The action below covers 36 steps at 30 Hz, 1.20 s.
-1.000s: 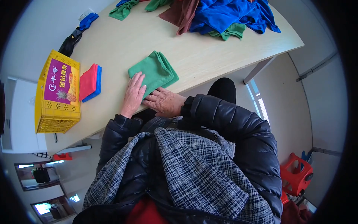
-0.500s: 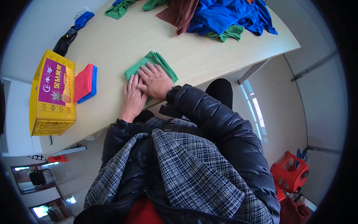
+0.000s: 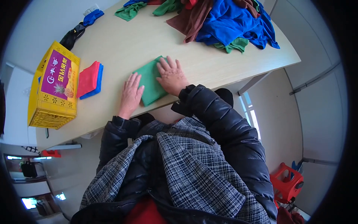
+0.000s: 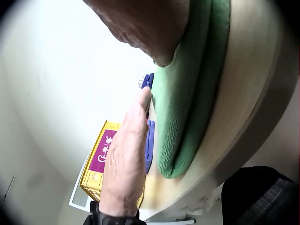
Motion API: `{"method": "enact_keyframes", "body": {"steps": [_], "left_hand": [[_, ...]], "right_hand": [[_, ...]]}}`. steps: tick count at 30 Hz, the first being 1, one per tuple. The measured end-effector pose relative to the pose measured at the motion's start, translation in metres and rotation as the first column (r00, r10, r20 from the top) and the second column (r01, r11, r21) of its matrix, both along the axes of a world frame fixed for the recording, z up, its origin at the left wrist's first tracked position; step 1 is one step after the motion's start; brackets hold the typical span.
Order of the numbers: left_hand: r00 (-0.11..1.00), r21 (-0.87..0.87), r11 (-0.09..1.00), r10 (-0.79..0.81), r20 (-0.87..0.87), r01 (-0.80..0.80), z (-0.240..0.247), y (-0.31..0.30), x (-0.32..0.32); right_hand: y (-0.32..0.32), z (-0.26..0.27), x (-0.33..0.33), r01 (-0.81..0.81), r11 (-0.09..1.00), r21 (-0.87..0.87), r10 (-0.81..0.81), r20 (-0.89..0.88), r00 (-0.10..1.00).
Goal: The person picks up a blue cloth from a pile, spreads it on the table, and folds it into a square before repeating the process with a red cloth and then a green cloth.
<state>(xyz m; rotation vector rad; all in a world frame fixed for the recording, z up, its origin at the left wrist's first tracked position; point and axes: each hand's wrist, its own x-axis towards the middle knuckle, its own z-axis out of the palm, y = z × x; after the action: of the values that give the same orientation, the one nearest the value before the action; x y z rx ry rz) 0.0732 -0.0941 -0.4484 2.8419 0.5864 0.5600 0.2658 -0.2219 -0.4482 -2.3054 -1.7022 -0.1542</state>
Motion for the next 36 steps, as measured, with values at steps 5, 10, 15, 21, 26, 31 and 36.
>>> {"method": "enact_keyframes", "body": {"steps": [5, 10, 15, 21, 26, 31, 36], "left_hand": [[0.988, -0.030, 1.000, -0.001, 0.154, 0.005, -0.005, 0.047, 0.018], [0.987, -0.705, 0.709, 0.090, 0.136, 0.032, -0.017, 0.086, 0.029], [0.965, -0.679, 0.714, 0.018, 0.263, 0.171, -0.031, 0.090, 0.038], [0.981, -0.508, 0.855, -0.005, 0.196, 0.106, -0.031, 0.090, 0.038], [0.999, -0.194, 0.981, 0.007, 0.046, 0.002, -0.011, 0.073, 0.032], [0.997, -0.094, 0.995, 0.038, 0.062, -0.032, -0.003, 0.060, 0.028], [0.988, 0.229, 0.973, -0.004, 0.152, -0.031, 0.023, 0.021, 0.019]], "right_hand": [[0.010, -0.001, -0.016, -0.120, 0.992, 0.043, 0.120, -0.018, 0.993], [0.015, -0.013, -0.012, -0.141, 0.985, 0.094, 0.149, -0.076, 0.986], [0.013, -0.011, -0.009, -0.165, 0.982, 0.091, 0.172, -0.074, 0.982], [0.011, -0.011, -0.007, -0.192, 0.976, 0.098, 0.199, -0.068, 0.978], [0.008, -0.010, -0.005, -0.185, 0.978, 0.095, 0.192, -0.062, 0.980], [0.004, -0.014, 0.003, -0.146, 0.981, 0.127, 0.152, -0.042, 0.987], [-0.007, -0.006, 0.007, -0.094, 0.991, 0.093, 0.102, -0.079, 0.992]]}}
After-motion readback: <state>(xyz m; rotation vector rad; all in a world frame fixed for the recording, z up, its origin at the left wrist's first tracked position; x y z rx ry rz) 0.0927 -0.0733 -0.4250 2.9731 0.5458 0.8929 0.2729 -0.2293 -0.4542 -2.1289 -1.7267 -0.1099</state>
